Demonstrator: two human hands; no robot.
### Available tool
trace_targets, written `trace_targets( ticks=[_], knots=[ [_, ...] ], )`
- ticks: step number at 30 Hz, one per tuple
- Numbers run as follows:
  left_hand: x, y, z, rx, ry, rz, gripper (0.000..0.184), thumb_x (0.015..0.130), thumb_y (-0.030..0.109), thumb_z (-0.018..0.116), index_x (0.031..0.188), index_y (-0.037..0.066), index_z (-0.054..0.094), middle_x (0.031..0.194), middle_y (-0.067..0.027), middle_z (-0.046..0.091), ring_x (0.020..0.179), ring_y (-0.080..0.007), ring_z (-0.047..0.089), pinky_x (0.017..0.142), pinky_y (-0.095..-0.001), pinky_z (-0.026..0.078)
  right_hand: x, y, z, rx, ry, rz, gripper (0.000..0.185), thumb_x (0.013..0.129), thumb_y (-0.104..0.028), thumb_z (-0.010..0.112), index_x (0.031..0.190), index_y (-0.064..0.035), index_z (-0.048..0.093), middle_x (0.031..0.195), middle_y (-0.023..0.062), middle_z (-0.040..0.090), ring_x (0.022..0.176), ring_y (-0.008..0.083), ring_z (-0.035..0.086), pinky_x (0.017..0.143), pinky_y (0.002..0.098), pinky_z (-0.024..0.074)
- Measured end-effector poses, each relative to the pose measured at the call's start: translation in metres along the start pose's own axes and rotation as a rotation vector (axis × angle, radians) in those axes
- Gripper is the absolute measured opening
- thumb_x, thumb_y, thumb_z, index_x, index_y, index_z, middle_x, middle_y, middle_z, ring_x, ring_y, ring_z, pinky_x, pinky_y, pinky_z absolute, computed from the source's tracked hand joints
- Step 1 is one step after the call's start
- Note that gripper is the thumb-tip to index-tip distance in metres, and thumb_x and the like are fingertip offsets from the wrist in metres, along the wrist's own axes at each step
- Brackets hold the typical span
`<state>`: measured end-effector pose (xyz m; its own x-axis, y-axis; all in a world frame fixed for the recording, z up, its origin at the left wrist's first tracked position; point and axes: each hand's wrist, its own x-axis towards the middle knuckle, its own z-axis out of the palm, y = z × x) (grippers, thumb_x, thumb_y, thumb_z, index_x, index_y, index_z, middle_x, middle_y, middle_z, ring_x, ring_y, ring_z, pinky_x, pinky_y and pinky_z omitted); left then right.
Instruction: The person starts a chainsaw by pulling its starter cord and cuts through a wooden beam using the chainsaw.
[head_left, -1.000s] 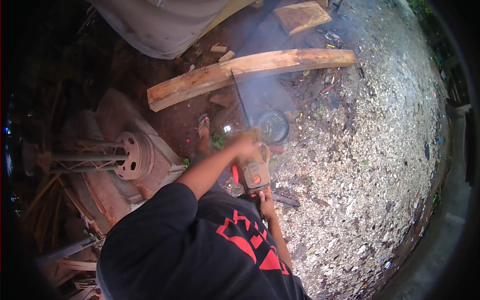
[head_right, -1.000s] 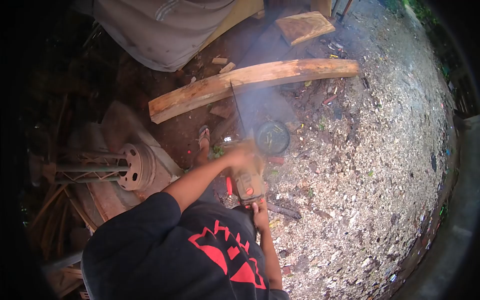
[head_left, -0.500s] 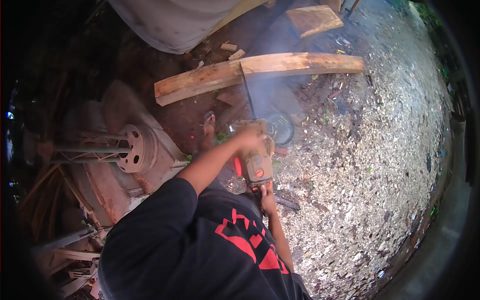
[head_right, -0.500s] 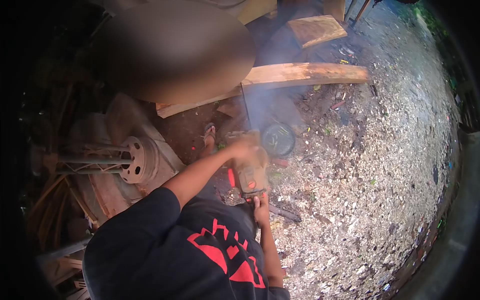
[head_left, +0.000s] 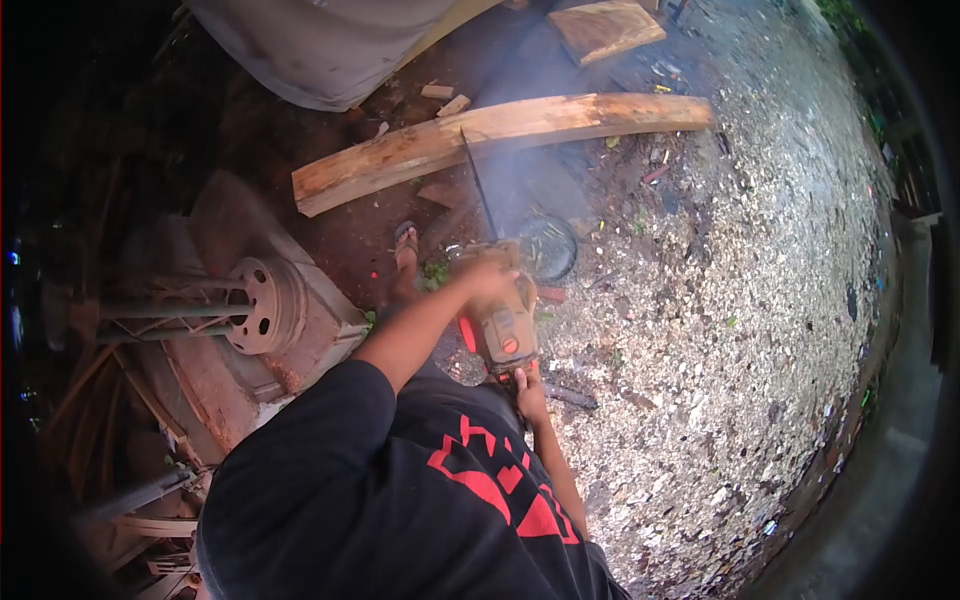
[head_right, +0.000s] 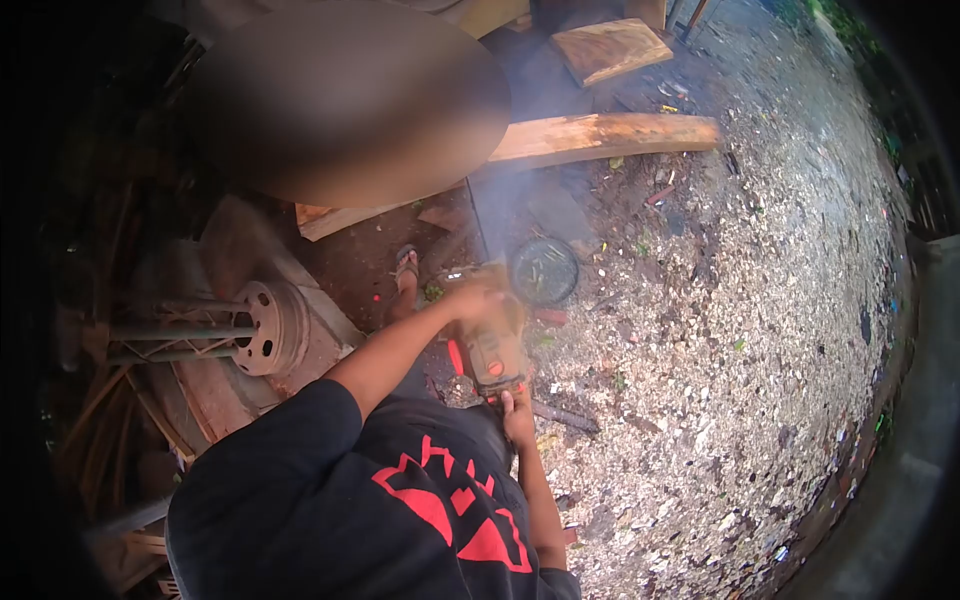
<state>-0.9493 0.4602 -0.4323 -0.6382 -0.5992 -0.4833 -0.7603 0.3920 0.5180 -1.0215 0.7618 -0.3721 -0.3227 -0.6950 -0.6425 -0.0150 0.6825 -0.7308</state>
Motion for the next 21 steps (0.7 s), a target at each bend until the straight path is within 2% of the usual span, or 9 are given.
trace_targets(
  ticks=[3, 6, 9, 12, 15, 18, 21],
  knots=[
    [-0.001, 0.000, 0.002, 0.029, -0.032, -0.027, 0.054, 0.098, 0.053, 0.038, 0.120, 0.012, 0.065, 0.125, -0.0171, 0.061, 0.118, -0.0337, 0.056, 0.103, -0.0442, 0.039, 0.008, 0.027, 0.006, -0.016, 0.032, -0.075, 0.047, 0.100, -0.038, 0.045, 0.120, 0.0028, 0.060, 0.120, 0.0212, 0.063, 0.115, 0.0314, 0.059, 0.098, 0.0372, 0.0425],
    [-0.013, 0.022, -0.021, -0.033, -0.099, -0.108, 0.057, 0.096, 0.056, 0.039, 0.121, 0.011, 0.065, 0.125, -0.0170, 0.061, 0.118, -0.0337, 0.056, 0.104, -0.0438, 0.038, 0.002, 0.002, -0.002, -0.067, -0.015, 0.076, 0.047, 0.100, -0.037, 0.045, 0.118, 0.0031, 0.061, 0.124, 0.0216, 0.061, 0.119, 0.0318, 0.056, 0.101, 0.0371, 0.0405],
    [-0.031, 0.043, -0.051, 0.085, 0.061, 0.005, 0.058, 0.096, 0.057, 0.040, 0.121, 0.011, 0.065, 0.125, -0.0170, 0.061, 0.119, -0.0339, 0.056, 0.104, -0.0436, 0.038, 0.007, -0.004, 0.000, -0.029, -0.002, 0.018, 0.043, 0.101, -0.033, 0.045, 0.116, 0.0033, 0.062, 0.124, 0.0212, 0.061, 0.120, 0.0306, 0.055, 0.102, 0.0359, 0.0390],
    [-0.027, 0.045, -0.060, -0.005, 0.013, -0.070, 0.059, 0.095, 0.058, 0.039, 0.120, 0.011, 0.065, 0.125, -0.0166, 0.061, 0.120, -0.0339, 0.055, 0.104, -0.0435, 0.038, 0.019, 0.007, 0.007, -0.035, 0.067, -0.169, 0.057, 0.100, -0.046, 0.041, 0.112, 0.0052, 0.063, 0.107, 0.0264, 0.066, 0.106, 0.0364, 0.062, 0.094, 0.0393, 0.0443],
    [-0.024, 0.043, -0.071, -0.081, 0.008, -0.044, 0.058, 0.095, 0.058, 0.040, 0.121, 0.012, 0.065, 0.126, -0.0162, 0.061, 0.120, -0.0336, 0.055, 0.105, -0.0436, 0.038, 0.020, -0.015, 0.006, 0.120, 0.015, -0.107, 0.038, 0.101, -0.027, 0.046, 0.119, 0.0030, 0.060, 0.125, 0.0189, 0.060, 0.119, 0.0283, 0.055, 0.102, 0.0343, 0.0385],
    [-0.010, 0.027, -0.060, -0.118, 0.019, -0.002, 0.058, 0.095, 0.057, 0.041, 0.121, 0.011, 0.065, 0.125, -0.0166, 0.061, 0.120, -0.0328, 0.055, 0.104, -0.0437, 0.038, 0.019, -0.026, 0.001, 0.071, -0.047, -0.071, 0.039, 0.101, -0.028, 0.046, 0.122, 0.0026, 0.057, 0.126, 0.0174, 0.060, 0.119, 0.0270, 0.055, 0.102, 0.0338, 0.0389],
    [-0.021, 0.042, -0.068, -0.029, -0.004, -0.113, 0.059, 0.095, 0.057, 0.041, 0.121, 0.010, 0.065, 0.124, -0.0179, 0.061, 0.118, -0.0333, 0.057, 0.104, -0.0436, 0.038, 0.032, 0.008, 0.012, -0.008, 0.049, -0.238, 0.053, 0.101, -0.043, 0.040, 0.115, 0.0038, 0.062, 0.109, 0.0238, 0.066, 0.106, 0.0330, 0.062, 0.094, 0.0382, 0.0443]
  ],
)
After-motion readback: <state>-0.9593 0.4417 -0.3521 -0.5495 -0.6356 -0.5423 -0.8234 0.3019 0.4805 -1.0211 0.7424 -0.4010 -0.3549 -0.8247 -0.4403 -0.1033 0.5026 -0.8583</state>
